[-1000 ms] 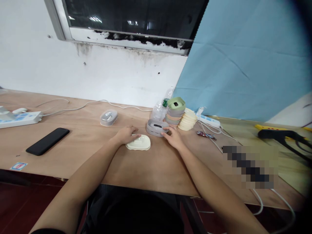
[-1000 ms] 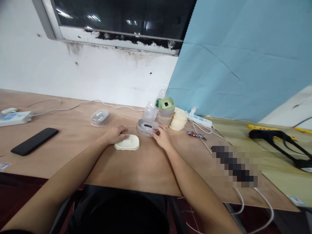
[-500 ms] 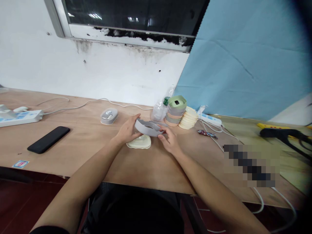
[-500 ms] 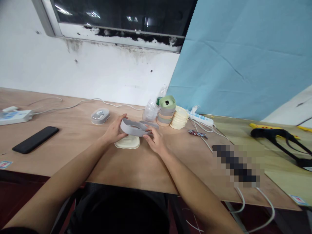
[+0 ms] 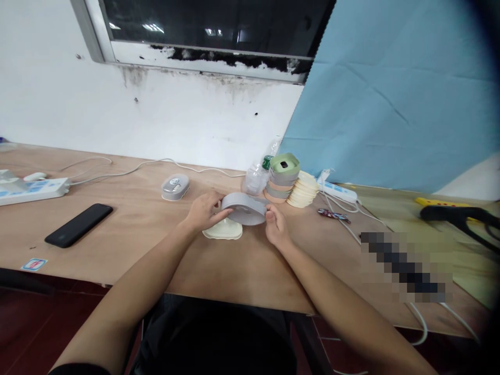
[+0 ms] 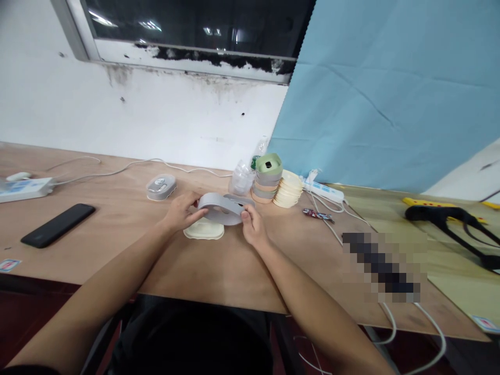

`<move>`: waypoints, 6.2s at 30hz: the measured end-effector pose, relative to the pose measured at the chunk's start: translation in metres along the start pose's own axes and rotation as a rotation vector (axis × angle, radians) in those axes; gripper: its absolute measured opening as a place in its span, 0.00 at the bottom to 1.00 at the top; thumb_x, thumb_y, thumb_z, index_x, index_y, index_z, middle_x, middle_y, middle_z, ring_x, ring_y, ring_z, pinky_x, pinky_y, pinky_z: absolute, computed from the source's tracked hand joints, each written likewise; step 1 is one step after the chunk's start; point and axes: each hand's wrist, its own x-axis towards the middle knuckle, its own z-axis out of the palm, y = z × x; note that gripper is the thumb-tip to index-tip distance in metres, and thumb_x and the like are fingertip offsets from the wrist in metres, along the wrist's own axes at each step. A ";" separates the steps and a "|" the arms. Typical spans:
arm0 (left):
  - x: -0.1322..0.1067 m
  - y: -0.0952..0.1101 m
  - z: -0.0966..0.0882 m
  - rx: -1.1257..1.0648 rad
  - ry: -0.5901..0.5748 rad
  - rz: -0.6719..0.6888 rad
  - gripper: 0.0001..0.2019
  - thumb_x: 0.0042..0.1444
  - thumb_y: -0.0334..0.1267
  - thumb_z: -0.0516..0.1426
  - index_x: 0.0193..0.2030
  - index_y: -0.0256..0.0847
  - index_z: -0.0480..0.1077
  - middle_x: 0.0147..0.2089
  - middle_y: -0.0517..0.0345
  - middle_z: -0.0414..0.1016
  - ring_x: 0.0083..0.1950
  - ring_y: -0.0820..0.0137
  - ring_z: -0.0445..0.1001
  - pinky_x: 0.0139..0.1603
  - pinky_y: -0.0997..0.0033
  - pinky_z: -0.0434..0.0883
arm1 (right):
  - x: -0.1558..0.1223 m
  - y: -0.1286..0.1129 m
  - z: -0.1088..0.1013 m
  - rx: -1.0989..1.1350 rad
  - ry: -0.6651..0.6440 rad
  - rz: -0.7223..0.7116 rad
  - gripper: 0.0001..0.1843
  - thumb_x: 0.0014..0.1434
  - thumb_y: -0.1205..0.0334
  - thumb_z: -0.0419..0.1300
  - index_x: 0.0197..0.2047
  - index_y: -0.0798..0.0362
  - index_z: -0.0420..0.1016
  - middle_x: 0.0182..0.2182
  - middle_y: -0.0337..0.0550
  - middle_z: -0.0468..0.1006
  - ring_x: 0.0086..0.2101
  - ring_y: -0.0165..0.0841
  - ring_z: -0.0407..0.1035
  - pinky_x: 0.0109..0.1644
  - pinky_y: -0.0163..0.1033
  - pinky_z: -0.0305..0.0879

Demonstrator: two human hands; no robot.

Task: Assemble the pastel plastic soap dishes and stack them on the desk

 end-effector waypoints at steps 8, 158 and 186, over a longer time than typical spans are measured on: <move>-0.001 0.007 -0.008 -0.041 -0.109 -0.155 0.32 0.58 0.53 0.53 0.66 0.42 0.55 0.30 0.61 0.74 0.29 0.70 0.73 0.33 0.72 0.66 | 0.004 0.008 0.016 0.131 0.057 0.124 0.29 0.61 0.34 0.40 0.29 0.50 0.63 0.23 0.37 0.63 0.27 0.32 0.61 0.29 0.37 0.60; -0.009 -0.007 0.017 -0.165 -0.229 -0.510 0.24 0.63 0.55 0.44 0.53 0.42 0.69 0.45 0.52 0.78 0.45 0.62 0.76 0.43 0.67 0.69 | 0.016 0.011 0.017 0.063 -0.099 0.259 0.17 0.61 0.50 0.52 0.44 0.52 0.73 0.30 0.41 0.75 0.32 0.33 0.68 0.37 0.38 0.63; -0.009 -0.022 0.023 -0.136 -0.368 -0.583 0.26 0.60 0.60 0.45 0.49 0.45 0.73 0.47 0.54 0.78 0.48 0.62 0.75 0.45 0.69 0.69 | 0.014 0.001 0.010 0.005 -0.427 0.338 0.19 0.64 0.53 0.49 0.52 0.53 0.66 0.21 0.34 0.70 0.16 0.26 0.63 0.20 0.31 0.56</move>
